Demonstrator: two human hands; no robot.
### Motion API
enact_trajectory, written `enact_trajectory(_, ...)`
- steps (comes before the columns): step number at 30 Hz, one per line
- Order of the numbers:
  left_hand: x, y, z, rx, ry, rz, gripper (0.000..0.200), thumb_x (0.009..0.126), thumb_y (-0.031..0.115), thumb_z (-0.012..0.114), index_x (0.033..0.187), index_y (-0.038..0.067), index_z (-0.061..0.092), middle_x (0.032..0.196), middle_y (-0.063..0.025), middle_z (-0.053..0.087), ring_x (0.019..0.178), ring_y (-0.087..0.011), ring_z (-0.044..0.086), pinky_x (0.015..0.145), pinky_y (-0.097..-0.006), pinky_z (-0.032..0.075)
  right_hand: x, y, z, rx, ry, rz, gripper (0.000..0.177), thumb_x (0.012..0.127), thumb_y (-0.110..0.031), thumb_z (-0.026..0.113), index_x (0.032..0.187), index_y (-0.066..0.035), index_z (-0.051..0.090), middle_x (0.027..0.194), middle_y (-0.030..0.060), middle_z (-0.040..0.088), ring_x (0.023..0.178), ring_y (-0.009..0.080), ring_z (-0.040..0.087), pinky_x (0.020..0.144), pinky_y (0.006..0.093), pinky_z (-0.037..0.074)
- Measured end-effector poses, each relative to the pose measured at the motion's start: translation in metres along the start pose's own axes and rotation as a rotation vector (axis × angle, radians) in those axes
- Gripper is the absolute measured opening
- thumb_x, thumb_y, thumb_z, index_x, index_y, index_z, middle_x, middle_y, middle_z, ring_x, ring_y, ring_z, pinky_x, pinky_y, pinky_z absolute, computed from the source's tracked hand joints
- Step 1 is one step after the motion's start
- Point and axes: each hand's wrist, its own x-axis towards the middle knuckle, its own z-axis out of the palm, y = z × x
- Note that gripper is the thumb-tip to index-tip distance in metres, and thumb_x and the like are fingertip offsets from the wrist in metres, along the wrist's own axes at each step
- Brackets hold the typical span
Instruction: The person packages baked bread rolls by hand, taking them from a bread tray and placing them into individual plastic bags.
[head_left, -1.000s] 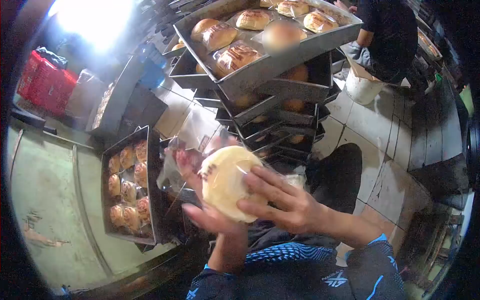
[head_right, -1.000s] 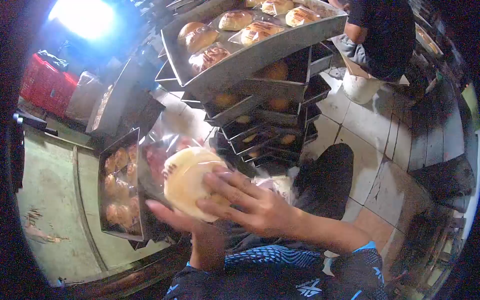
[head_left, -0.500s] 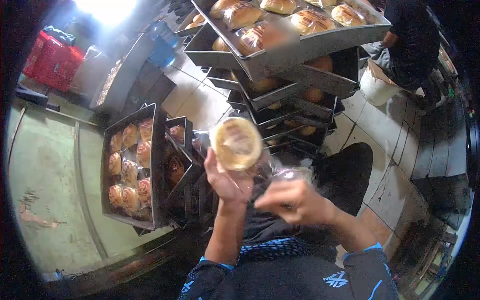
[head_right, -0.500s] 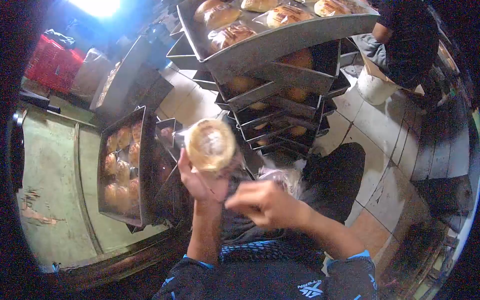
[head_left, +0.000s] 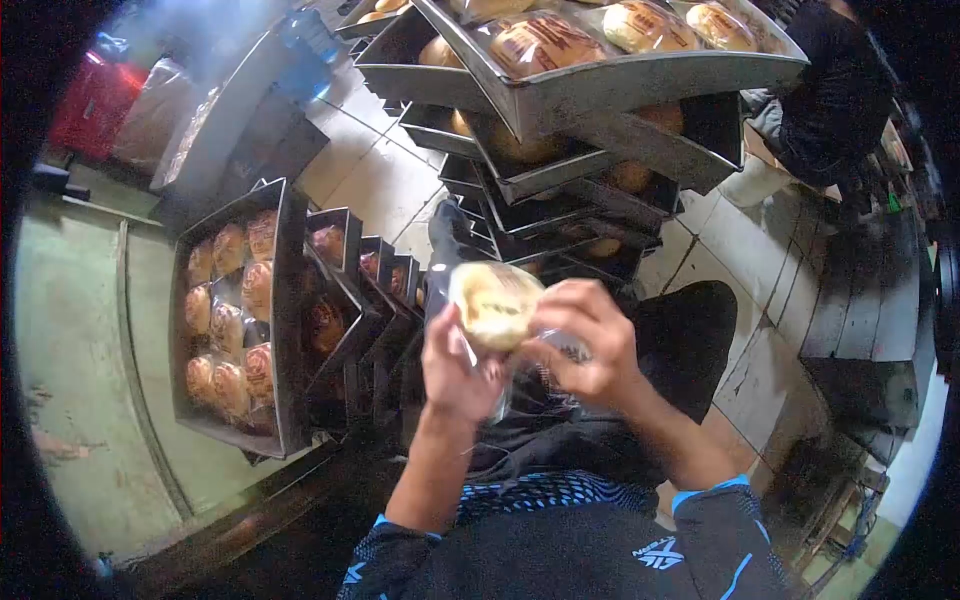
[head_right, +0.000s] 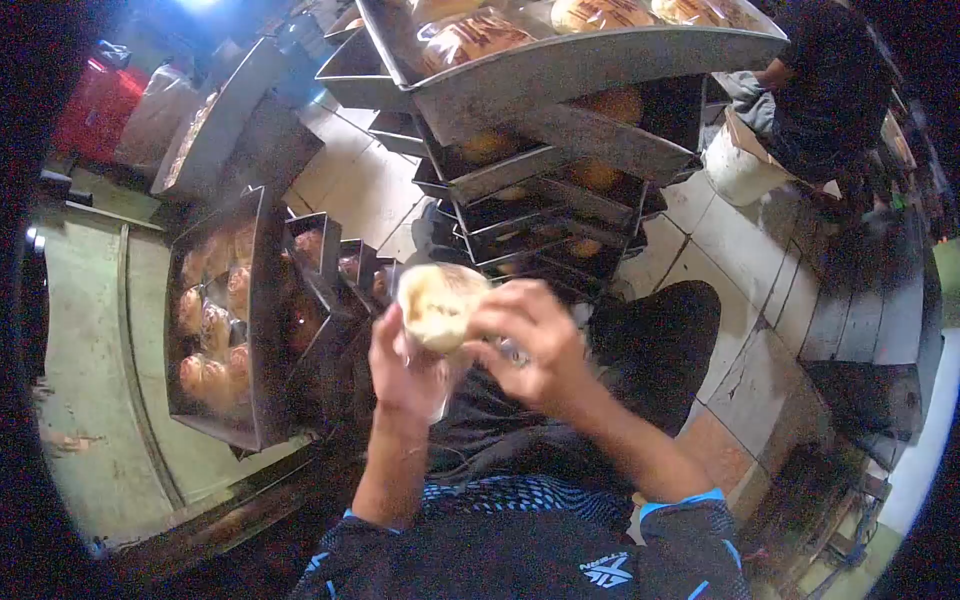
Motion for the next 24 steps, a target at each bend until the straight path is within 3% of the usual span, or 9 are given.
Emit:
enact_trajectory(1, -0.011, -0.009, 0.005, -0.202, -0.124, -0.09, 0.069, 0.098, 0.057, 0.04, 0.143, 0.005, 0.044, 0.137, -0.0183, 0.055, 0.119, -0.0307, 0.06, 0.095, -0.0466, 0.054, 0.001, 0.0, -0.001, -0.029, 0.02, -0.131, 0.021, 0.075, -0.013, 0.081, 0.092, -0.006, 0.072, 0.092, 0.0076, 0.067, 0.087, 0.0318, 0.064, 0.086, 0.0426, 0.052)
enact_trajectory(3, -0.014, -0.041, -0.012, 0.177, 0.132, 0.093, 0.066, 0.101, 0.054, 0.044, 0.145, 0.004, 0.041, 0.136, -0.0178, 0.054, 0.117, -0.0281, 0.06, 0.099, -0.0421, 0.05, -0.003, 0.002, 0.006, 0.078, 0.146, -0.122, 0.013, 0.083, -0.011, 0.077, 0.091, -0.003, 0.071, 0.089, 0.0072, 0.067, 0.082, 0.0245, 0.064, 0.081, 0.0365, 0.052)
enact_trajectory(5, -0.003, -0.051, -0.019, 0.709, 0.214, 0.72, 0.064, 0.102, 0.046, 0.051, 0.147, 0.003, 0.037, 0.135, -0.0175, 0.052, 0.113, -0.0258, 0.06, 0.1, -0.0393, 0.046, -0.014, 0.001, 0.02, 0.312, 0.259, 0.222, 0.008, 0.09, -0.01, 0.07, 0.091, -0.002, 0.071, 0.088, 0.0063, 0.067, 0.083, 0.0177, 0.062, 0.08, 0.0308, 0.05)
enact_trajectory(7, -0.005, -0.033, -0.043, 0.728, -0.015, 0.867, 0.035, 0.101, 0.023, 0.06, 0.121, -0.006, 0.058, 0.111, -0.016, 0.067, 0.102, -0.0214, 0.065, 0.091, -0.032, 0.05, -0.014, -0.001, 0.025, 0.455, 0.265, 0.461, 0.01, 0.095, -0.008, 0.065, 0.091, -0.001, 0.07, 0.089, 0.006, 0.066, 0.085, 0.0132, 0.06, 0.079, 0.0268, 0.049)
enact_trajectory(9, -0.009, -0.002, -0.038, 1.175, 0.068, 1.086, 0.023, 0.097, 0.018, 0.064, 0.101, -0.005, 0.066, 0.094, -0.0161, 0.07, 0.09, -0.0235, 0.069, 0.081, -0.0323, 0.054, -0.01, -0.01, 0.019, 0.505, 0.15, 0.61, 0.014, 0.098, -0.007, 0.061, 0.091, 0.001, 0.07, 0.09, 0.0062, 0.065, 0.085, 0.0109, 0.059, 0.078, 0.0244, 0.047)
enact_trajectory(14, -0.017, 0.038, -0.044, 1.384, 0.182, 1.597, 0.009, 0.085, 0.009, 0.073, 0.091, 0.002, 0.073, 0.091, -0.0125, 0.068, 0.079, -0.0242, 0.064, 0.069, -0.0339, 0.052, 0.017, -0.006, 0.02, 0.011, 0.226, -0.126, 0.007, 0.084, -0.007, 0.075, 0.091, -0.005, 0.074, 0.091, 0.0071, 0.065, 0.074, 0.0179, 0.062, 0.063, 0.0294, 0.051)
enact_trajectory(15, -0.008, 0.036, -0.059, 1.467, 0.248, 1.538, 0.011, 0.084, 0.008, 0.074, 0.094, 0.004, 0.075, 0.092, -0.0112, 0.066, 0.079, -0.0232, 0.064, 0.069, -0.0339, 0.052, 0.006, 0.026, 0.042, -0.038, 0.249, -0.179, 0.008, 0.085, -0.006, 0.074, 0.092, -0.004, 0.072, 0.089, 0.0077, 0.064, 0.069, 0.0186, 0.062, 0.062, 0.0287, 0.051)
enact_trajectory(17, 0.015, 0.03, -0.095, 1.495, 0.336, 1.319, 0.015, 0.089, 0.016, 0.071, 0.095, 0.004, 0.076, 0.085, -0.0103, 0.063, 0.08, -0.0231, 0.064, 0.072, -0.0327, 0.052, -0.013, 0.07, 0.077, 0.439, 0.012, 0.457, 0.009, 0.088, -0.007, 0.071, 0.095, -0.001, 0.07, 0.09, 0.0098, 0.063, 0.074, 0.0192, 0.064, 0.063, 0.0278, 0.051)
enact_trajectory(24, 0.025, 0.017, -0.11, 1.284, 0.221, 1.339, 0.013, 0.083, 0.01, 0.078, 0.09, 0.001, 0.072, 0.08, -0.011, 0.065, 0.071, -0.0237, 0.065, 0.065, -0.0326, 0.053, -0.01, 0.069, 0.083, 0.01, 0.038, 0.048, 0.011, 0.089, -0.012, 0.072, 0.083, -0.004, 0.068, 0.079, 0.0054, 0.055, 0.066, 0.0174, 0.055, 0.06, 0.0319, 0.046)
